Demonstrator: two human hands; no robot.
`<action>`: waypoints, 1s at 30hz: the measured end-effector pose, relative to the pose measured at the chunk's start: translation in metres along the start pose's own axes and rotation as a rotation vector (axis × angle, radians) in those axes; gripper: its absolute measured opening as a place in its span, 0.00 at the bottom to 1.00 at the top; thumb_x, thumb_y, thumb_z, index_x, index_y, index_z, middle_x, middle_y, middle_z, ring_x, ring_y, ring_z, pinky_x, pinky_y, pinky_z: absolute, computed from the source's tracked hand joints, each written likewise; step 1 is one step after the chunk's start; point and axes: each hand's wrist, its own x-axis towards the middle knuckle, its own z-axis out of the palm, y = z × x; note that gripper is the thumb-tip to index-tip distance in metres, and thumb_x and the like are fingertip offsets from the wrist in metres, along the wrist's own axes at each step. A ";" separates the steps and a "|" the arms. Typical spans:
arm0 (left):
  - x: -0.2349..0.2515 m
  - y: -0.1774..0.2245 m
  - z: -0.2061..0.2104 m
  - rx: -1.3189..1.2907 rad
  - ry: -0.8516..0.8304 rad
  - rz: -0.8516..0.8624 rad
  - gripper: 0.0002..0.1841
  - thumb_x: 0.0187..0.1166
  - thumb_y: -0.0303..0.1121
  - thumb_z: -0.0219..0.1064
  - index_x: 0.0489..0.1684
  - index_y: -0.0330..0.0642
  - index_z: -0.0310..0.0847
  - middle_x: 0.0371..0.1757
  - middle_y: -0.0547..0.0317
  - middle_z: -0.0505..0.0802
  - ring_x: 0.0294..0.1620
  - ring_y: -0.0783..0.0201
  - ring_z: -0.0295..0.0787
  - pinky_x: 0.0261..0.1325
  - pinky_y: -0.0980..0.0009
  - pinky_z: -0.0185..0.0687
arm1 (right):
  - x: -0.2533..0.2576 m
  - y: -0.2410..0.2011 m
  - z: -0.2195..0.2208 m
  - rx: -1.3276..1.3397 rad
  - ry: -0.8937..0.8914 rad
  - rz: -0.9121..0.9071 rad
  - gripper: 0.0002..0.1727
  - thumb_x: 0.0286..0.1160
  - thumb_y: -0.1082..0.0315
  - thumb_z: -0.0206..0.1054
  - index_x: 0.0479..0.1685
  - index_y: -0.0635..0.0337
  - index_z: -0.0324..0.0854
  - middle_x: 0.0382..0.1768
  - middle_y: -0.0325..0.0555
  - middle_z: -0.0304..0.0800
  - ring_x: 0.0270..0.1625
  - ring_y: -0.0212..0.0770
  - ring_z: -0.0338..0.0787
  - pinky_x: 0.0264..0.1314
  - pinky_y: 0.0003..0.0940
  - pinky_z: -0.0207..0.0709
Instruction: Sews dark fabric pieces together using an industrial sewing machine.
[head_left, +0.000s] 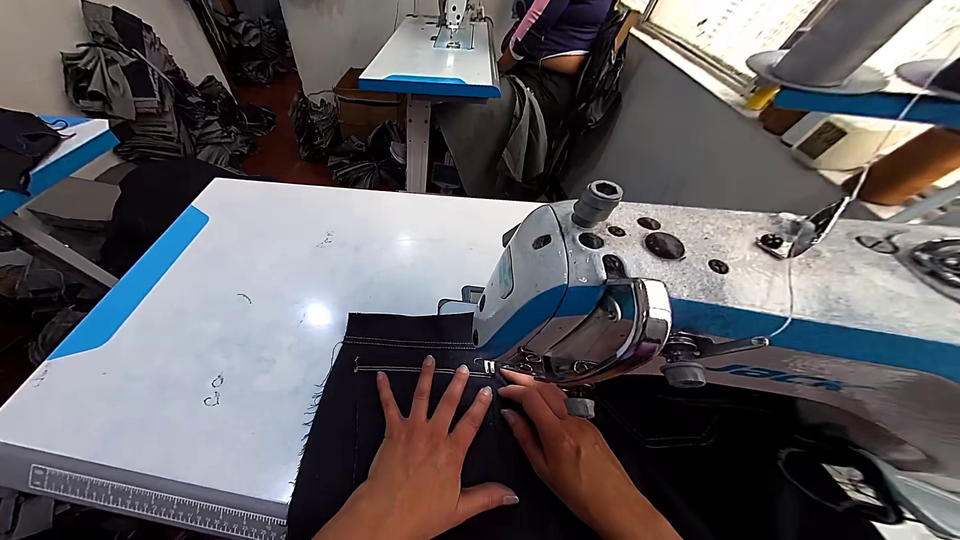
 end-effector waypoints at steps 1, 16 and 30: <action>0.000 0.000 -0.001 -0.003 -0.011 -0.003 0.55 0.65 0.86 0.37 0.95 0.65 0.54 0.94 0.53 0.61 0.93 0.27 0.41 0.71 0.08 0.31 | 0.000 0.000 0.000 -0.001 -0.001 0.000 0.20 0.87 0.54 0.52 0.56 0.52 0.88 0.63 0.43 0.92 0.69 0.44 0.89 0.72 0.38 0.80; -0.001 0.002 -0.001 -0.011 -0.025 -0.012 0.55 0.66 0.86 0.36 0.95 0.65 0.53 0.95 0.53 0.59 0.94 0.27 0.37 0.72 0.09 0.30 | 0.000 0.000 -0.002 -0.003 -0.005 -0.011 0.20 0.87 0.54 0.54 0.54 0.54 0.89 0.64 0.45 0.92 0.67 0.45 0.90 0.68 0.36 0.82; 0.002 0.002 -0.005 -0.022 -0.089 -0.027 0.54 0.66 0.86 0.38 0.95 0.66 0.53 0.97 0.56 0.55 0.95 0.31 0.33 0.74 0.10 0.25 | 0.003 0.005 -0.003 0.002 -0.031 -0.013 0.21 0.87 0.52 0.53 0.55 0.52 0.89 0.64 0.43 0.92 0.67 0.44 0.90 0.68 0.39 0.83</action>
